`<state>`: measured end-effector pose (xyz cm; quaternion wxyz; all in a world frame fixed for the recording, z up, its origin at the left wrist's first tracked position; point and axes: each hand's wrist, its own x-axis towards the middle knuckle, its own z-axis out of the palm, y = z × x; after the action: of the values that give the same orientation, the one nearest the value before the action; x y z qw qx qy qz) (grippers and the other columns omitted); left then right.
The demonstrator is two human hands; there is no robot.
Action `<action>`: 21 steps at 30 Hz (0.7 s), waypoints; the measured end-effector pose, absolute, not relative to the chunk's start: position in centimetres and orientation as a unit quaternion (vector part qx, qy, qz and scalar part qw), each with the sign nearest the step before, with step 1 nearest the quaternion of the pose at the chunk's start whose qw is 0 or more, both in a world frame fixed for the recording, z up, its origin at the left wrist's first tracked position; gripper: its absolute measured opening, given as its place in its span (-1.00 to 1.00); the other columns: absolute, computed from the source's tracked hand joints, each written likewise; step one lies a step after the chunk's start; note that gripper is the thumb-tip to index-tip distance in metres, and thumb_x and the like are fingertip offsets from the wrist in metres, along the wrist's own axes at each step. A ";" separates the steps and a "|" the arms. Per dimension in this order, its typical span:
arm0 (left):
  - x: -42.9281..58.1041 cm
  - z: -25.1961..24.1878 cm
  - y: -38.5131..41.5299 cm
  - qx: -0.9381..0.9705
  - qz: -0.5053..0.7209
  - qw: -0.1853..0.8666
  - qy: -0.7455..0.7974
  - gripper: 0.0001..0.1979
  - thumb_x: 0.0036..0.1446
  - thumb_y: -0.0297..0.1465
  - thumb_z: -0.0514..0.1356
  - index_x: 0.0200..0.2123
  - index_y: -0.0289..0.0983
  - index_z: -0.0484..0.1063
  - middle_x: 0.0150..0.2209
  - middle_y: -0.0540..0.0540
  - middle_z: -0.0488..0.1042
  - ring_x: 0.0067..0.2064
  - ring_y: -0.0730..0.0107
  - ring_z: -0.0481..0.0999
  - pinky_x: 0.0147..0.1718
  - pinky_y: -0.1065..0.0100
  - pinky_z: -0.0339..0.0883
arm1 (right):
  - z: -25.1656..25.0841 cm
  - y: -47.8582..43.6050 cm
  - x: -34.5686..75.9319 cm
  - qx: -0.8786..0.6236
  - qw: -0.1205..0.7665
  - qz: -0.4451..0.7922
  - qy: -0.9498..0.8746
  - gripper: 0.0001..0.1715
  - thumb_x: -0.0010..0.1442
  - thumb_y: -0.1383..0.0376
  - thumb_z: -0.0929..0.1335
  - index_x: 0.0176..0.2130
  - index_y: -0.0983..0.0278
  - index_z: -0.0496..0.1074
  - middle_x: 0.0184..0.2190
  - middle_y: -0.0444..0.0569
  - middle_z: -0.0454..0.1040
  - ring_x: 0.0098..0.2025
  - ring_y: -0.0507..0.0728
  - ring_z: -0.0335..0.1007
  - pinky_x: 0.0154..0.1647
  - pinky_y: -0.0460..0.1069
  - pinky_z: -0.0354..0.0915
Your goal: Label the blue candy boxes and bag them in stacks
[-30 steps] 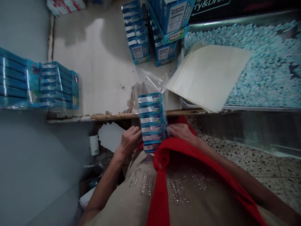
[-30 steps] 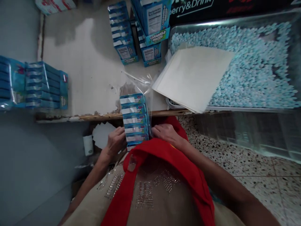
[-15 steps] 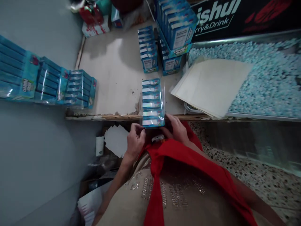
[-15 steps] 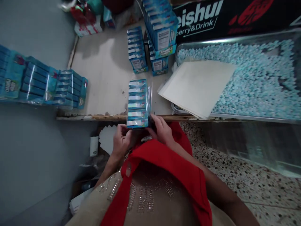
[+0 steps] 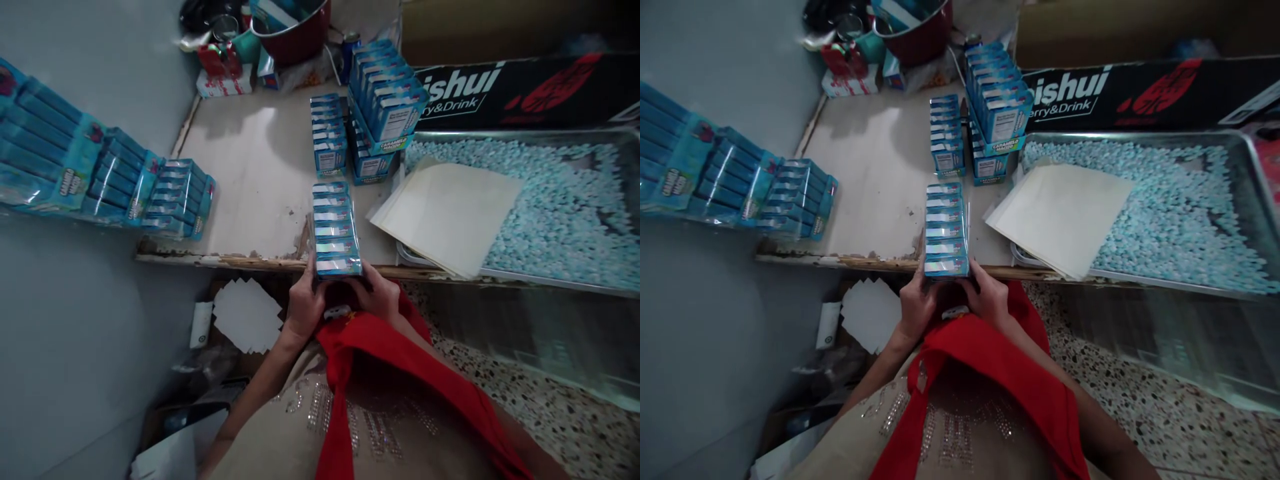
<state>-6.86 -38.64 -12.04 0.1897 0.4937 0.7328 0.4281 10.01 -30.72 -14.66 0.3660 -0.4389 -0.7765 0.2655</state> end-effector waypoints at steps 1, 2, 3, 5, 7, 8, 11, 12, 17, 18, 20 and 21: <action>-6.8 -12.2 -38.8 0.495 0.429 0.184 0.733 -0.49 0.34 -0.31 0.28 0.34 -0.11 0.45 0.14 -0.17 0.66 0.10 0.04 0.69 0.13 0.13 0.56 | -14.9 -30.7 10.0 -0.443 0.371 0.246 -0.778 -0.53 0.39 0.08 0.38 0.17 0.20 0.60 -0.13 0.10 0.73 -0.24 0.28 0.72 -0.25 0.05 0.54; -6.7 -12.4 -38.8 0.493 0.431 0.180 0.734 -0.52 0.35 -0.31 0.27 0.31 -0.11 0.48 0.13 -0.15 0.66 0.11 0.06 0.69 0.14 0.14 0.56 | -15.1 -30.7 10.0 -0.448 0.372 0.225 -0.781 -0.55 0.40 0.07 0.37 0.13 0.21 0.62 -0.18 0.10 0.74 -0.28 0.26 0.71 -0.28 0.03 0.52; -6.7 -12.6 -38.9 0.490 0.434 0.176 0.735 -0.55 0.36 -0.31 0.27 0.29 -0.12 0.50 0.12 -0.14 0.67 0.10 0.08 0.70 0.14 0.15 0.56 | -15.2 -30.6 10.0 -0.452 0.370 0.204 -0.785 -0.56 0.41 0.06 0.36 0.09 0.22 0.64 -0.22 0.09 0.74 -0.31 0.24 0.70 -0.30 0.01 0.50; -6.6 -12.9 -38.8 0.482 0.442 0.166 0.738 -0.58 0.37 -0.30 0.26 0.26 -0.14 0.53 0.08 -0.13 0.69 0.07 0.11 0.71 0.13 0.19 0.56 | -15.6 -30.3 10.0 -0.459 0.367 0.162 -0.793 -0.57 0.42 0.05 0.34 0.00 0.23 0.68 -0.31 0.07 0.73 -0.37 0.18 0.67 -0.34 -0.04 0.44; -6.5 -13.3 -38.6 0.476 0.451 0.154 0.740 -0.59 0.39 -0.29 0.25 0.25 -0.17 0.54 0.08 -0.15 0.69 0.07 0.13 0.71 0.13 0.20 0.57 | -15.8 -29.9 9.9 -0.458 0.374 0.129 -0.796 -0.58 0.44 0.06 0.33 -0.10 0.24 0.70 -0.38 0.04 0.71 -0.41 0.13 0.64 -0.36 -0.08 0.38; -6.4 -13.4 -38.4 0.474 0.454 0.149 0.739 -0.59 0.39 -0.27 0.25 0.25 -0.17 0.54 0.10 -0.15 0.68 0.09 0.12 0.70 0.13 0.19 0.57 | -15.8 -29.7 9.8 -0.457 0.380 0.119 -0.796 -0.57 0.44 0.05 0.32 -0.14 0.24 0.70 -0.40 0.03 0.70 -0.42 0.11 0.63 -0.37 -0.09 0.37; -6.1 -13.8 -38.0 0.466 0.457 0.150 0.743 -0.55 0.40 -0.24 0.24 0.31 -0.14 0.49 0.15 -0.13 0.65 0.13 0.11 0.68 0.18 0.12 0.55 | -15.7 -29.5 9.6 -0.462 0.374 0.128 -0.794 -0.55 0.43 0.02 0.32 -0.20 0.25 0.68 -0.43 0.01 0.68 -0.42 0.11 0.62 -0.36 -0.08 0.35; -6.0 -13.8 -38.0 0.460 0.458 0.154 0.745 -0.52 0.40 -0.23 0.24 0.33 -0.13 0.46 0.16 -0.14 0.65 0.13 0.09 0.68 0.19 0.10 0.54 | -15.6 -29.6 9.7 -0.468 0.366 0.141 -0.792 -0.55 0.43 0.01 0.33 -0.20 0.25 0.67 -0.43 0.01 0.67 -0.41 0.12 0.61 -0.35 -0.08 0.35; -7.3 -11.8 -38.7 0.441 0.481 0.233 0.721 -0.06 0.11 -0.12 0.50 0.48 -0.12 0.23 0.30 -0.25 0.52 0.27 -0.06 0.57 0.28 -0.03 0.47 | -13.9 -29.8 11.7 -0.466 0.385 0.274 -0.748 -0.41 0.24 -0.10 0.50 0.08 0.21 0.58 -0.17 0.09 0.71 -0.20 0.24 0.67 -0.11 0.08 0.52; -7.9 -11.1 -38.8 0.428 0.505 0.261 0.703 0.06 0.03 -0.08 0.54 0.51 -0.11 0.16 0.35 -0.27 0.46 0.32 -0.08 0.51 0.32 -0.06 0.43 | -13.6 -29.5 12.2 -0.452 0.407 0.328 -0.723 -0.30 0.21 -0.13 0.52 0.17 0.19 0.53 -0.09 0.12 0.70 -0.12 0.28 0.67 -0.05 0.13 0.55; -8.8 -9.8 -38.7 0.378 0.574 0.303 0.660 0.08 0.10 0.03 0.47 0.54 -0.10 0.05 0.41 -0.28 0.37 0.41 -0.08 0.40 0.39 -0.09 0.33 | -13.2 -28.3 12.7 -0.420 0.448 0.438 -0.656 -0.24 0.30 -0.22 0.40 0.27 0.14 0.44 0.02 0.18 0.66 0.00 0.32 0.66 0.00 0.20 0.57; -8.9 -9.2 -38.3 0.348 0.604 0.319 0.642 0.02 0.17 0.07 0.39 0.53 -0.11 0.04 0.43 -0.28 0.32 0.45 -0.07 0.34 0.42 -0.10 0.28 | -13.1 -27.5 12.5 -0.408 0.456 0.473 -0.634 -0.27 0.39 -0.24 0.27 0.28 0.13 0.43 0.04 0.20 0.64 0.04 0.32 0.65 -0.02 0.21 0.58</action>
<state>-8.95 -38.32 -9.21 0.3186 0.3479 0.6424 0.6040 12.51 -27.47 -13.08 0.4555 -0.4084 -0.6337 0.4735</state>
